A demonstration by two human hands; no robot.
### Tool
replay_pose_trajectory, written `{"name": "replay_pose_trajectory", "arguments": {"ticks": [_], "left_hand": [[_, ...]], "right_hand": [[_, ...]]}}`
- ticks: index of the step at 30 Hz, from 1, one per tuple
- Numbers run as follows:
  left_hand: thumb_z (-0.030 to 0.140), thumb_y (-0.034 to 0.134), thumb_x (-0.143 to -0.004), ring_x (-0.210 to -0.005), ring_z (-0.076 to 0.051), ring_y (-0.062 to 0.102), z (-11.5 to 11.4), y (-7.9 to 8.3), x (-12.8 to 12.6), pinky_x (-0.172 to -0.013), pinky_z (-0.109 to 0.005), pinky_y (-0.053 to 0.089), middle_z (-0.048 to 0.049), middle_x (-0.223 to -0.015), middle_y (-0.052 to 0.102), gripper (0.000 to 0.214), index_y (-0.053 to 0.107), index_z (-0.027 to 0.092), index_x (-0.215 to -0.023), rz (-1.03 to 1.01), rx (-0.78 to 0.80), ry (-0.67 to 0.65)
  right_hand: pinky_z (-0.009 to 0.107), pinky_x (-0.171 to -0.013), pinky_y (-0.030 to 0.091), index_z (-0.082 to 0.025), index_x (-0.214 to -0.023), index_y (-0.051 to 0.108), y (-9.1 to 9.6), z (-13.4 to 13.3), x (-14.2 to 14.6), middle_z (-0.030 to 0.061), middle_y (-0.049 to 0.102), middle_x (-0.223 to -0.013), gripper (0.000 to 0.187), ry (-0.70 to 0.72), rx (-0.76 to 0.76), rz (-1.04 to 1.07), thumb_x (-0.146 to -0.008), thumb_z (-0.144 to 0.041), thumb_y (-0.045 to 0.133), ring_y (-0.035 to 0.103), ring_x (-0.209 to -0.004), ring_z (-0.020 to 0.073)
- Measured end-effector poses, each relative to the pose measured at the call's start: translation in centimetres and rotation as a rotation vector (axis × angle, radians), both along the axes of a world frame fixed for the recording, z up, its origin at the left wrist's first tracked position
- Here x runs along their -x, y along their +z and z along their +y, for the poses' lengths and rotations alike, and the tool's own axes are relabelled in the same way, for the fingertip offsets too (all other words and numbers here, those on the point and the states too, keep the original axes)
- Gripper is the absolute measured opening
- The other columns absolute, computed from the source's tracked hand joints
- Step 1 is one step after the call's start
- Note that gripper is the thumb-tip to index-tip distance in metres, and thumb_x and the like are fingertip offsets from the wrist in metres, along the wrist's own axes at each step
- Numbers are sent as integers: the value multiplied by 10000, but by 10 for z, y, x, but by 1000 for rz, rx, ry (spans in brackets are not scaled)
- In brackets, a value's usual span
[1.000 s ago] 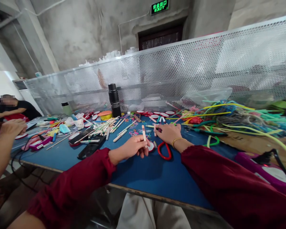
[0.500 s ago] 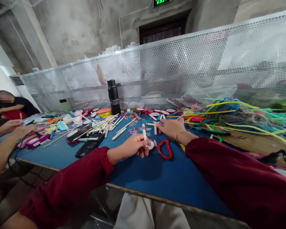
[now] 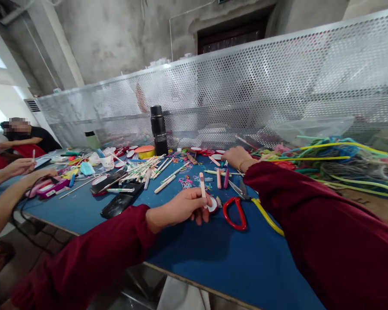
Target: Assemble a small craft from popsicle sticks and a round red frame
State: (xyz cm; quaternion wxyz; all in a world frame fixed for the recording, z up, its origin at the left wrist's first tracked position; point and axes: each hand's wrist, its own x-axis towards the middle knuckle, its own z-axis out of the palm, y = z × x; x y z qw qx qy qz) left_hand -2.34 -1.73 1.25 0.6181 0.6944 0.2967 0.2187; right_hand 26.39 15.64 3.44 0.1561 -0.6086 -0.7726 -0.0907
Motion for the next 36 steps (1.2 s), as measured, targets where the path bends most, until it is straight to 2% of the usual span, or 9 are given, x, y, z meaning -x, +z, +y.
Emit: {"name": "replay_pose_trajectory", "arguments": {"ticks": [9,12,16,19,22,25,29,32,36], "left_hand": [[265,476,-994,-468,-66,586,5,-8,-1,-469,-163,337,14,-652,649,155,590,160,-988,-4,26,-27],[258,479,-990,-463,-64,584,5,-8,-1,-470,-164,343,17,-652,651,149,590,158,-991,-2,22,-12],[233,500,-968,-464,-63,588,5,-7,1,-460,-164,339,20,-652,653,116,586,155,-974,-2,25,6],[222,497,-967,-461,-66,597,5,-7,0,-453,-166,333,18,-654,662,112,588,157,-977,-6,32,9],[237,490,-985,-486,-76,633,2,-5,0,-461,-165,340,5,-680,685,119,584,164,-980,-19,52,-8],[293,494,-1006,-525,-91,666,-5,0,0,-492,-169,382,-9,-705,700,148,570,171,-968,-48,88,-20],[415,528,-1005,-559,-109,680,-19,6,-1,-522,-182,413,-25,-731,712,249,561,175,-947,-74,99,33],[471,573,-976,-586,-119,684,-25,6,-4,-523,-195,403,-29,-776,713,297,579,176,-952,-99,80,72],[482,623,-939,-596,-96,647,-27,3,-5,-510,-205,346,-32,-873,696,320,622,162,-942,-101,15,120]], "right_hand": [[458,-969,591,-187,-1362,625,5,23,-2,111,645,-1364,376,115,22,205,-1033,-364,652,677,-1164,234],[290,-797,554,-130,-1084,711,13,15,1,41,727,-1018,172,144,-49,299,-1031,-285,658,682,-834,113],[237,-564,215,-124,-621,591,32,-5,6,-106,532,-516,324,135,-215,454,-919,-129,719,282,-453,4],[275,-572,176,-155,-596,542,44,-33,13,-123,499,-492,328,82,-376,569,-802,-99,791,238,-471,15],[264,-601,286,-192,-659,550,45,-85,29,-95,523,-535,287,45,-517,679,-781,-39,760,390,-525,46],[275,-566,389,-216,-770,582,31,-161,57,-55,589,-555,193,170,-534,1063,-856,-71,676,513,-497,91],[298,-647,544,-205,-966,750,0,-247,97,28,727,-808,84,323,-446,1065,-920,-226,682,717,-688,162],[274,-600,527,-218,-934,743,-17,-268,111,28,734,-816,55,304,-498,1011,-927,-248,698,689,-663,152],[295,-544,496,-231,-890,694,-26,-260,111,17,711,-774,68,278,-529,925,-943,-272,683,638,-585,155]]}}
